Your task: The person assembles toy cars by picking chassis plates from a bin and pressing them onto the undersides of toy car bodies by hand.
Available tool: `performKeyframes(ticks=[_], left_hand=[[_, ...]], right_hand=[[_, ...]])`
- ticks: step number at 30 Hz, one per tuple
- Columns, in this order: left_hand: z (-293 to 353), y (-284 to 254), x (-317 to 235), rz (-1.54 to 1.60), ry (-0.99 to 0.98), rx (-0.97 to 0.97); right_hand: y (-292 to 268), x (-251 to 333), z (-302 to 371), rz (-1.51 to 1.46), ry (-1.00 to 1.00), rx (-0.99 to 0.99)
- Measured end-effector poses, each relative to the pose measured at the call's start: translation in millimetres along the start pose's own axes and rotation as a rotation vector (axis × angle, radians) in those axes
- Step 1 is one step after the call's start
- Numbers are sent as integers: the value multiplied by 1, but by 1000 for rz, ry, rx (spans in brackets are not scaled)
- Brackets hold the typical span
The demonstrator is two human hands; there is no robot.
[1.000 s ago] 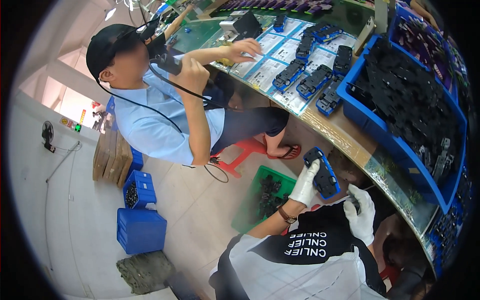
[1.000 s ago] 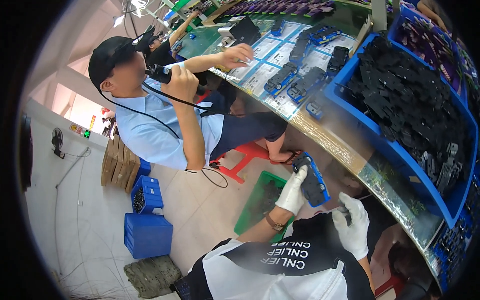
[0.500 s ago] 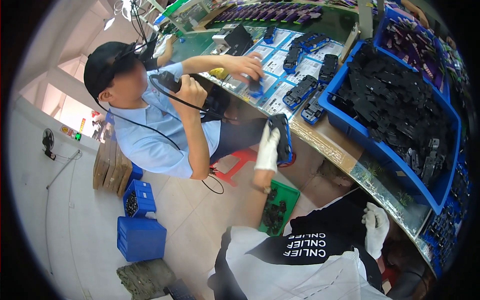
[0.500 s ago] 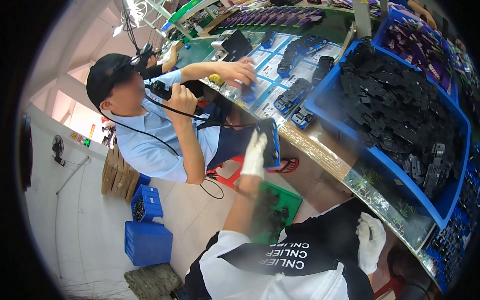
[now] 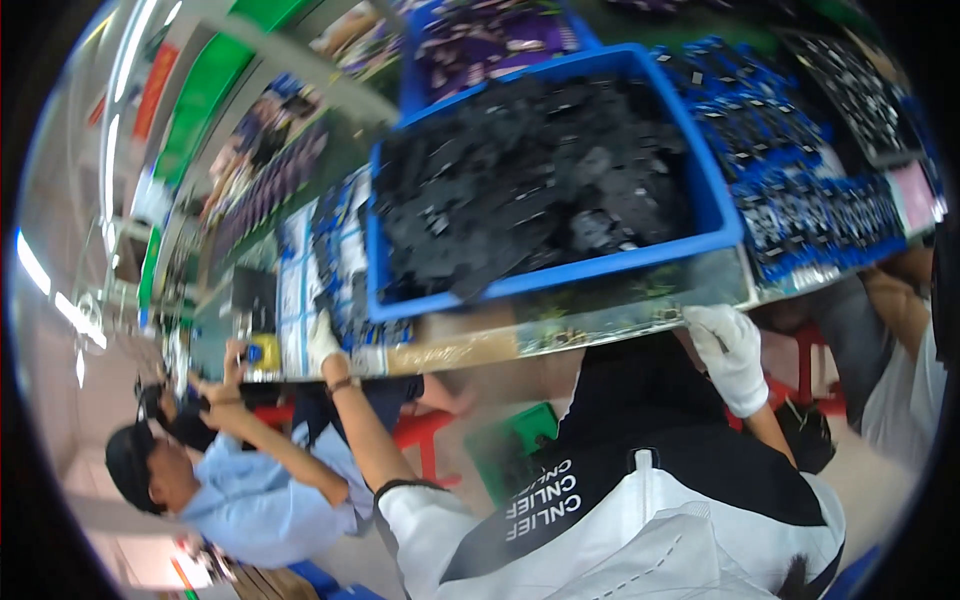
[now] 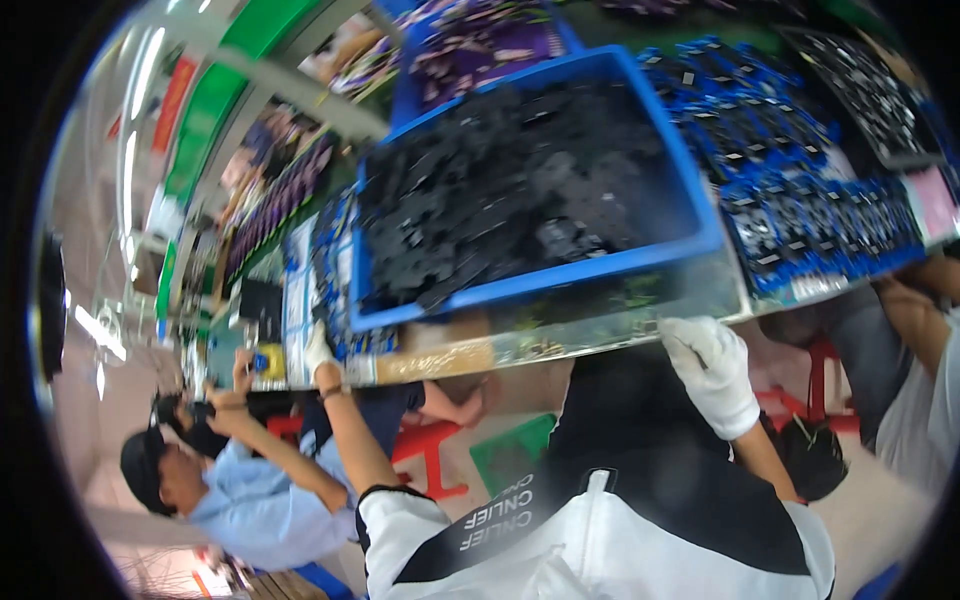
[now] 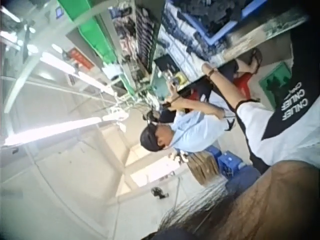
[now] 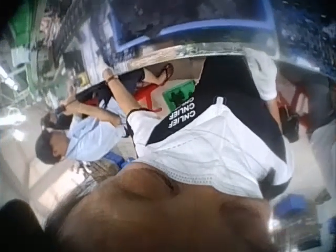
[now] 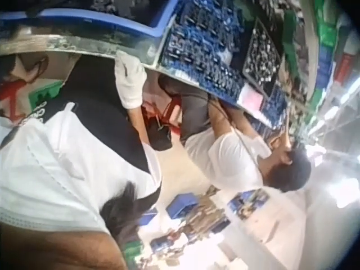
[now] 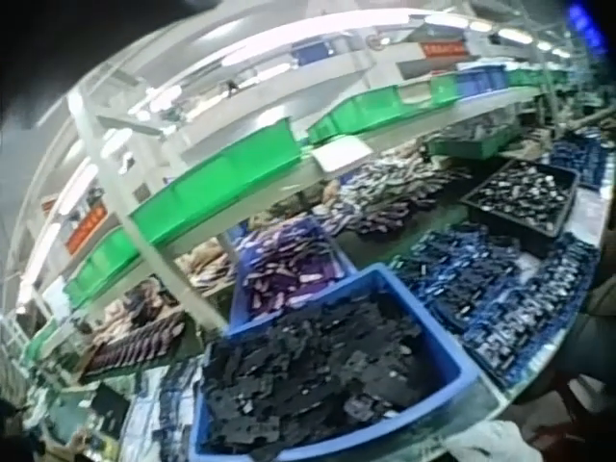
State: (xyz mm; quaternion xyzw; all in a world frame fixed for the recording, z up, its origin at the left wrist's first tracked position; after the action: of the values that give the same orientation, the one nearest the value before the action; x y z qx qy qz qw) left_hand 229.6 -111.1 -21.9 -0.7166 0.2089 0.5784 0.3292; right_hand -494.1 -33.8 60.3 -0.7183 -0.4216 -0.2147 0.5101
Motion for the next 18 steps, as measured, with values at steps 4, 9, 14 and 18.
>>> performKeyframes(ticks=[4,9,14,18], left_hand=[[-2,-1,-11,-431,63,-138],[43,-21,-48,-489,213,-347],[180,54,-148,237,430,-384],[297,177,-193,311,486,196]], right_hand=[[-61,-9,11,218,-17,-320],[-96,-43,19,507,323,-382],[-83,-96,30,553,380,-237],[-91,-74,37,430,216,-283]])
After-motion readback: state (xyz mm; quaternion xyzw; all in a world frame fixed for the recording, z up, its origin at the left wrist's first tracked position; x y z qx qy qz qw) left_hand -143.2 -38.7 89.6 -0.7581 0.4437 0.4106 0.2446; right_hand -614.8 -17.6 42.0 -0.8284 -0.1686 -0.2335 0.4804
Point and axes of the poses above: each hand's wrist, its own z-axis away from the middle knuckle, its own y-axis out of the palm, x = y × z, the point moved 9 cm from there along -z, towards the middle knuckle, and after that the axes turned 5 degrees about x, right-handed, at the moved point
